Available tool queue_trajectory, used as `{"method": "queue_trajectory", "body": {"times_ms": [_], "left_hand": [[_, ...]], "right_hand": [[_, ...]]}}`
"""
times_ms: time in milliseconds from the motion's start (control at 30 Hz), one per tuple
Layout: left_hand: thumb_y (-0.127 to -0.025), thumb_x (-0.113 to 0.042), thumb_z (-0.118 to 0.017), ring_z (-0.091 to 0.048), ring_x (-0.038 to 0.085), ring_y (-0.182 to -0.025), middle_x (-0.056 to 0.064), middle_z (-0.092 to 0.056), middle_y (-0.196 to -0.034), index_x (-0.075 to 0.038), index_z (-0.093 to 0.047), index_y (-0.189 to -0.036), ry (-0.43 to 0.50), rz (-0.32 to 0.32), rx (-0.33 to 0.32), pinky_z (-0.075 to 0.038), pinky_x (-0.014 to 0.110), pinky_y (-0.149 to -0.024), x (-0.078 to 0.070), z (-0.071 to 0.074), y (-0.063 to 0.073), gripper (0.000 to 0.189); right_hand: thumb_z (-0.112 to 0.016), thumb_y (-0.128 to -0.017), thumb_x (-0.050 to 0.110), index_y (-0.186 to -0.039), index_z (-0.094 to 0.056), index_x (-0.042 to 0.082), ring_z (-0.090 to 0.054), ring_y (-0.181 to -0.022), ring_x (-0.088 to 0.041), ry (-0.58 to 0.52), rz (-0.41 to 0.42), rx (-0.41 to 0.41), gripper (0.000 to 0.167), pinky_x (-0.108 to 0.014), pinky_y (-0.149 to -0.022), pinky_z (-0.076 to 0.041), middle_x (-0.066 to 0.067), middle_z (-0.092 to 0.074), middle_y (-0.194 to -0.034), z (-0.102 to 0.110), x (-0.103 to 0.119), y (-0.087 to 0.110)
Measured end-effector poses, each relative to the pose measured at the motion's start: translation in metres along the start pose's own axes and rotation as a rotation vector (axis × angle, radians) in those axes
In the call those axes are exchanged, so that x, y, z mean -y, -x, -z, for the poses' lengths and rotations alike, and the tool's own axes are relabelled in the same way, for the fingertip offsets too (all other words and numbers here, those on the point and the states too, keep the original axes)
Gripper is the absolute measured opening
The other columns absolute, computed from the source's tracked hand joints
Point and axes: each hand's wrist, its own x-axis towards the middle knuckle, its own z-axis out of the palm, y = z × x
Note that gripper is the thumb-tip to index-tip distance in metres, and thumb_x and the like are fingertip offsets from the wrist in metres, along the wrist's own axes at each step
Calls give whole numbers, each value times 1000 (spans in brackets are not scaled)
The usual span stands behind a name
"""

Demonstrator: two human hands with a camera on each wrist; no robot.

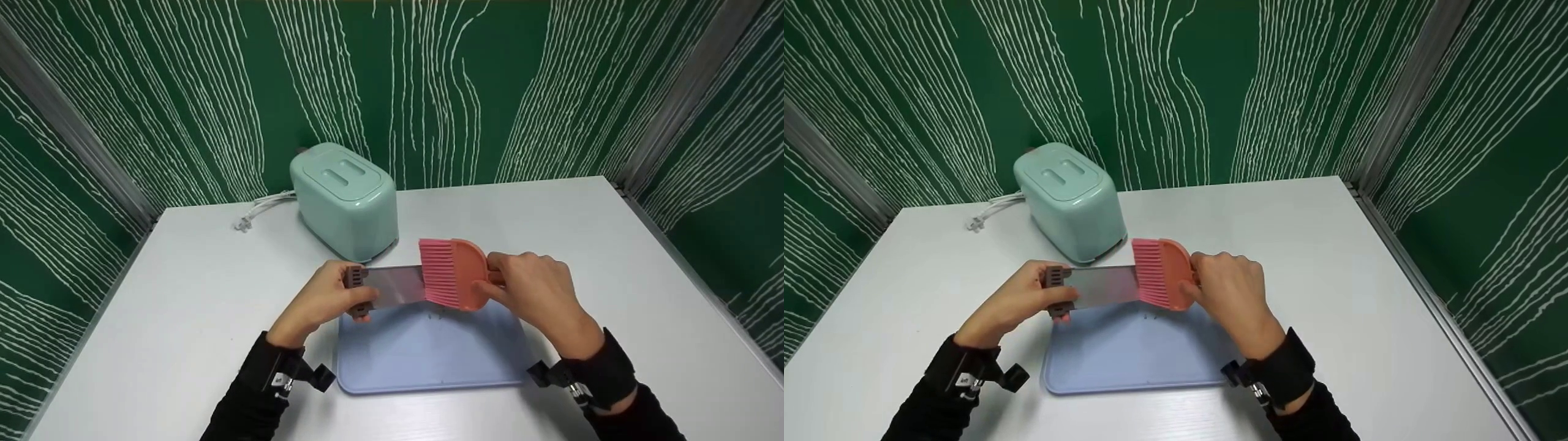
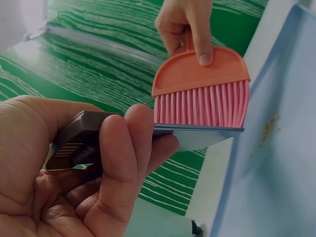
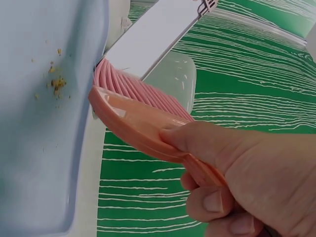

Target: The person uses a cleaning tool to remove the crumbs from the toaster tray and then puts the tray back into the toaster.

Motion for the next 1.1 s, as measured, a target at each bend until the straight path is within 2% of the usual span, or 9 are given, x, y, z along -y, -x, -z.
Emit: {"method": "queue_trajectory", "body": {"times_ms": [133, 333, 600, 700, 900, 1100], "left_hand": [[-93, -4, -72, -70, 11, -55, 4, -69, -73, 4, -67, -94, 1, -1, 1, -61, 26, -56, -1, 0, 0, 10], [-94, -4, -71, -70, 11, -56, 4, -69, -74, 5, -67, -95, -4, 7, 4, -62, 26, -57, -2, 0, 1, 10], [-95, -3, -70, -70, 12, -56, 4, -69, -74, 4, -67, -96, -6, 16, 2, -61, 26, -57, -2, 1, 1, 9], [-94, -3, -70, -70, 11, -56, 3, -69, -74, 4, -67, -95, -4, 20, 2, -61, 25, -58, -2, 1, 1, 8], [-93, -2, -68, -70, 11, -55, 3, -67, -71, 0, -65, -89, -2, 24, -6, -60, 25, -57, -1, 0, -1, 6], [-93, -2, -68, -70, 12, -56, 4, -66, -71, -5, -61, -82, 1, 21, 3, -61, 26, -57, 2, -2, -2, 14]], "right_hand": [[-91, -85, 34, -81, -72, 19, -55, -53, -18, 9, -7, 2, 25, -31, -47, -35, 2, -69, -64, 2, -2, -1], [-91, -85, 32, -78, -69, 17, -48, -51, -16, 23, -13, -3, 28, -29, -48, -30, 3, -62, -59, 3, -3, 0], [-91, -86, 32, -77, -68, 16, -47, -50, -18, 40, -29, -21, 29, -30, -48, -29, 2, -58, -57, 8, -7, 1], [-89, -87, 33, -76, -65, 17, -44, -51, -17, 6, -43, -45, 30, -30, -48, -27, 4, -54, -56, 11, -7, 0], [-86, -91, 38, -80, -63, 16, -44, -52, -13, -87, -25, -116, 33, -29, -49, -27, 5, -60, -57, 14, -1, -2], [-87, -90, 37, -83, -64, 13, -44, -54, -11, -168, -1, -142, 35, -27, -52, -29, 2, -57, -58, 11, 11, -3]]}}
